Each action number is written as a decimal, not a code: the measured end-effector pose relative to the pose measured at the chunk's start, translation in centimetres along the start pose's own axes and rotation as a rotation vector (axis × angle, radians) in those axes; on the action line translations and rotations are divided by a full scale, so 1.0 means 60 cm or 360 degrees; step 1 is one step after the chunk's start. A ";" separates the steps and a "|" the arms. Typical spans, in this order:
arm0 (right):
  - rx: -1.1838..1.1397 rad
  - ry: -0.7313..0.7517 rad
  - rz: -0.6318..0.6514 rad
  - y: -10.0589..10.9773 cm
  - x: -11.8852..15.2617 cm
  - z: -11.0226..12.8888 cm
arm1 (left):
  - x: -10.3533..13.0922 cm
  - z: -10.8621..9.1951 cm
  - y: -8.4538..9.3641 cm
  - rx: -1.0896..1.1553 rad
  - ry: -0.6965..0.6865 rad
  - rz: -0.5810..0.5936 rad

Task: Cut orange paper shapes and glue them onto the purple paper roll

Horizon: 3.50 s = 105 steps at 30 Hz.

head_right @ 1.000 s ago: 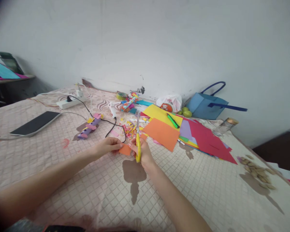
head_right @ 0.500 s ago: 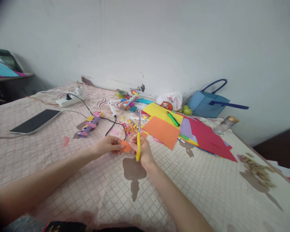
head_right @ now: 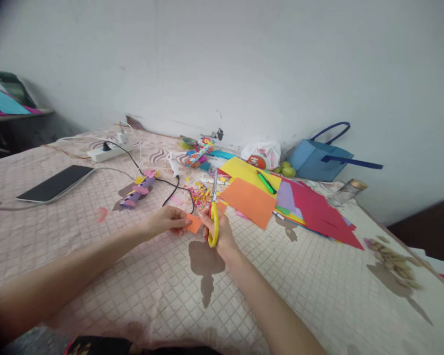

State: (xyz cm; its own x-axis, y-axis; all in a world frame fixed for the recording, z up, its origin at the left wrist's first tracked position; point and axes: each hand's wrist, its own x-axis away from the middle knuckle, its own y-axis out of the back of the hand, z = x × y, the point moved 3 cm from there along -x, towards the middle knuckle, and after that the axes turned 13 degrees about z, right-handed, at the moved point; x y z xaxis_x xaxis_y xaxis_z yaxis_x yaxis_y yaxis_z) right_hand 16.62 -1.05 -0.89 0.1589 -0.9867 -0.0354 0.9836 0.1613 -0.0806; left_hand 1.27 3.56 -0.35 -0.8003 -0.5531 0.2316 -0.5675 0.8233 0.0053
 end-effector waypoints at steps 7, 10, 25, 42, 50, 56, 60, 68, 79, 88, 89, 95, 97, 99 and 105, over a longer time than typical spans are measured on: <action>0.0034 -0.0102 0.0018 0.002 0.000 -0.007 | 0.003 0.000 -0.007 -0.0024 -0.0005 0.0110; 0.0105 -0.0129 0.0014 0.005 0.000 -0.012 | 0.003 0.001 -0.007 -0.0041 -0.0033 0.0150; 0.0216 -0.0142 0.0253 -0.007 0.007 0.007 | 0.006 0.006 -0.012 -0.0189 -0.0005 0.0419; 0.0351 -0.0180 0.0413 -0.006 0.014 0.012 | 0.009 0.001 0.001 -0.0183 0.0082 0.0419; 0.0341 -0.0137 0.0388 -0.010 0.016 0.010 | 0.009 -0.002 -0.002 -0.0203 0.0021 0.0440; 0.0336 -0.0166 0.0368 -0.015 0.018 0.015 | 0.003 -0.008 -0.005 -0.0258 -0.0191 0.0196; 0.0305 -0.0191 0.0367 -0.013 0.016 0.010 | 0.000 -0.010 0.000 -0.0226 -0.0224 0.0113; 0.0237 -0.0110 0.0149 -0.002 0.011 0.006 | 0.004 -0.010 0.000 -0.0017 -0.0085 0.0045; 0.0141 -0.0056 0.0053 -0.004 0.011 0.006 | 0.004 -0.003 -0.008 0.0057 0.0062 0.0095; -0.0136 0.0013 0.0129 -0.013 0.017 0.020 | 0.000 -0.004 0.007 0.0676 -0.0070 -0.0076; -0.0226 0.0002 0.0188 -0.018 0.019 0.021 | 0.001 -0.005 0.011 0.0748 -0.0057 -0.0084; -0.0686 -0.0209 0.0532 -0.057 0.041 0.009 | 0.002 -0.010 0.036 0.1076 -0.0056 -0.0188; -0.0773 -0.0286 0.0636 -0.066 0.050 0.003 | 0.000 -0.011 0.044 0.1171 -0.0091 -0.0224; -0.0824 -0.0345 0.0714 -0.071 0.058 -0.001 | -0.002 -0.011 0.052 0.1239 -0.0131 -0.0230; -0.0971 -0.0419 0.0837 -0.077 0.069 -0.007 | -0.004 -0.010 0.066 0.1328 -0.0162 -0.0263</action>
State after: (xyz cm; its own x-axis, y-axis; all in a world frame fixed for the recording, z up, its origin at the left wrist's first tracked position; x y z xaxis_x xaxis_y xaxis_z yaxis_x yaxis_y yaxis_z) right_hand 12.73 -5.86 -1.09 0.6722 -0.7403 0.0084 0.5696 0.5099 -0.6446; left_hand -0.67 7.06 0.23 -0.6856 -0.6993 0.2023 -0.6031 0.3899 -0.6959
